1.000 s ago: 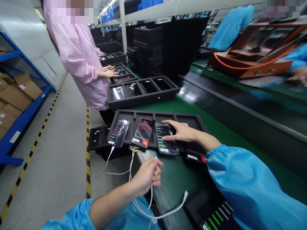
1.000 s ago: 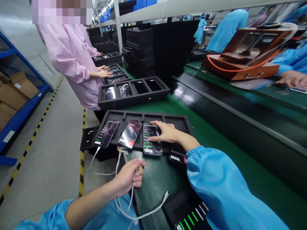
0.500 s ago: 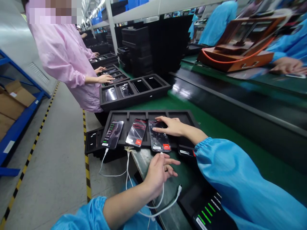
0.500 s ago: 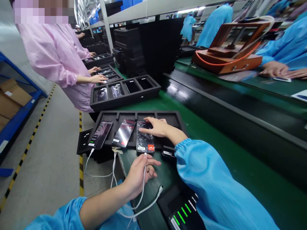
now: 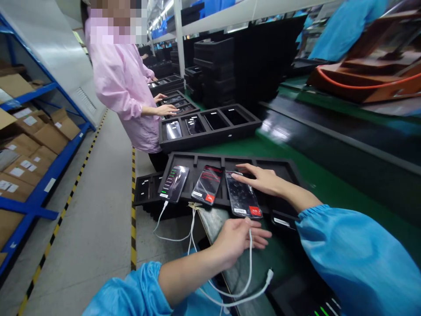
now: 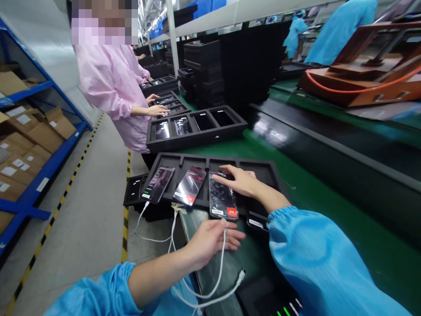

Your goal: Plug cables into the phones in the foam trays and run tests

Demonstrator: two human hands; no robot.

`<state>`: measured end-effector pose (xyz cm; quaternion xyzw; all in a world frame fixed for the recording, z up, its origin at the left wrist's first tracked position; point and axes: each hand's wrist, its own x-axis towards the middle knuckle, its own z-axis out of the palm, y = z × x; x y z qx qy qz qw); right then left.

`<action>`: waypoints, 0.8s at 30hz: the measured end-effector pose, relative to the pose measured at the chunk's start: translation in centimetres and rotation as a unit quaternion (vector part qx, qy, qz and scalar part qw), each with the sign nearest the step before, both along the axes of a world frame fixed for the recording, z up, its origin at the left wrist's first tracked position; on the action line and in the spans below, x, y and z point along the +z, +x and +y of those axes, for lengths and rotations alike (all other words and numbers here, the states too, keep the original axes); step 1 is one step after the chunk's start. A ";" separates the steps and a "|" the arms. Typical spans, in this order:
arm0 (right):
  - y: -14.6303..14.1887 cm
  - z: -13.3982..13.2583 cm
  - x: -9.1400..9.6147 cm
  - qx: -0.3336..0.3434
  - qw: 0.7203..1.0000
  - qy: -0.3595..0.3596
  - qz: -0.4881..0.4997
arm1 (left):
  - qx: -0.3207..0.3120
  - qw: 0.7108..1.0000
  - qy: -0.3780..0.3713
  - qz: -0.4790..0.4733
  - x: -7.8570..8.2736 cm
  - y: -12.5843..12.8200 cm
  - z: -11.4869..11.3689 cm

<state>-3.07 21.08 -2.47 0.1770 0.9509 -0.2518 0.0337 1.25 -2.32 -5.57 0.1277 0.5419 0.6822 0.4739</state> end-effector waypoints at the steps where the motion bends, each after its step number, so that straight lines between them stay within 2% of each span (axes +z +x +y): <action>1: -0.1 0.1 0.0 -0.006 1.000 0.001 -0.005 | -0.016 0.999 -0.003 0.028 0.2 -0.8 -1.1; 3: -0.5 0.1 -0.1 -0.016 1.000 0.005 -0.011 | -0.023 0.995 -0.010 0.101 1.0 -3.2 -4.3; 4: -0.6 0.1 -0.2 -0.020 1.000 0.007 -0.012 | -0.037 0.978 -0.015 0.205 1.6 -4.8 -6.2; 6: -0.9 0.0 -0.5 -0.025 1.000 0.010 -0.013 | -0.024 0.894 -0.033 0.446 3.0 -8.8 -10.1; 7: -1.0 0.0 -0.6 -0.028 0.999 0.013 -0.014 | 0.025 0.847 -0.056 0.528 3.5 -11.0 -11.9; 9: -1.3 0.1 -0.8 -0.035 0.999 0.019 -0.018 | 0.118 0.775 -0.113 0.611 4.1 -15.3 -14.7; 11: -1.7 0.1 -0.9 -0.041 0.998 0.027 -0.027 | 0.138 0.735 -0.166 0.642 3.8 -18.6 -16.4; 13: -2.0 0.1 -0.9 -0.047 0.998 0.037 -0.035 | 0.119 0.725 -0.197 0.649 3.0 -20.6 -17.1; 15: -2.2 0.1 -0.9 -0.048 0.997 0.047 -0.039 | 0.093 0.725 -0.209 0.650 2.2 -21.4 -17.1; 21: -2.1 -0.1 -0.8 -0.041 0.997 0.057 -0.037 | 0.037 0.713 -0.234 0.659 1.8 -21.6 -16.5; 24: -2.0 -0.2 -0.7 -0.041 0.997 0.058 -0.038 | 0.033 0.715 -0.233 0.658 1.8 -21.9 -16.5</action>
